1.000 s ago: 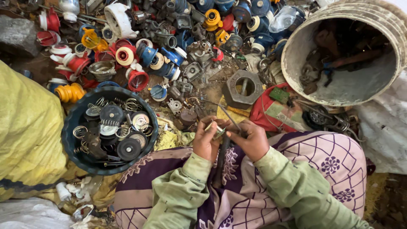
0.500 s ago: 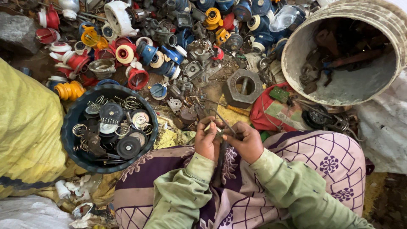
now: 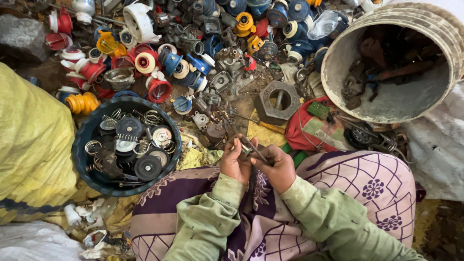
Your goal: The person sits on the floor and uses a hammer and a metal rod to strike and pry apart small metal components from a pile of scrap. They repeatedly pick up parts, strike them, and separate pieces, placing some into a nearby bucket.
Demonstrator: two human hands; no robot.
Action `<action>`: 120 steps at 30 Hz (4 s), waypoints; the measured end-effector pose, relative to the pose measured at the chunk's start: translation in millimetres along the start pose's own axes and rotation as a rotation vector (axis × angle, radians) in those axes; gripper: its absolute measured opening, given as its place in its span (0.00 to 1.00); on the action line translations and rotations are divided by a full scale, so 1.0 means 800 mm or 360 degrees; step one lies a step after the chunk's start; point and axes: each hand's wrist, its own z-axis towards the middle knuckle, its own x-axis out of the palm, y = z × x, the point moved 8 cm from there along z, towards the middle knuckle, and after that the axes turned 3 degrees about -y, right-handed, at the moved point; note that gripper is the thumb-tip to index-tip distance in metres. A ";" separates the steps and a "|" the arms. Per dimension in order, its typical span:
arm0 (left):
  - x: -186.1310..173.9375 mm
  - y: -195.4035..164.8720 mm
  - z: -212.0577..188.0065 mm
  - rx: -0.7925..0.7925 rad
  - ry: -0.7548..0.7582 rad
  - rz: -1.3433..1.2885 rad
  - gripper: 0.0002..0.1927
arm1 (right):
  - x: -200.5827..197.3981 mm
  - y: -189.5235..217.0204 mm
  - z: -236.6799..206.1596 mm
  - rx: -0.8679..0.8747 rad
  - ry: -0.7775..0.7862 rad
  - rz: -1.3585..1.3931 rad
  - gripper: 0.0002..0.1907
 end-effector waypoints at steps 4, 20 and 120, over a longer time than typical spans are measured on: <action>-0.008 -0.006 0.007 0.0025 -0.0022 -0.0062 0.11 | 0.013 -0.020 -0.011 0.0206 0.0081 0.0041 0.10; 0.024 -0.008 -0.002 -0.0272 0.0171 0.0111 0.19 | -0.023 0.067 0.016 -0.0375 -0.0134 -0.0511 0.15; 0.045 -0.082 -0.035 0.0057 -0.0390 0.0771 0.30 | -0.091 0.027 0.032 0.0261 -0.0380 0.0498 0.17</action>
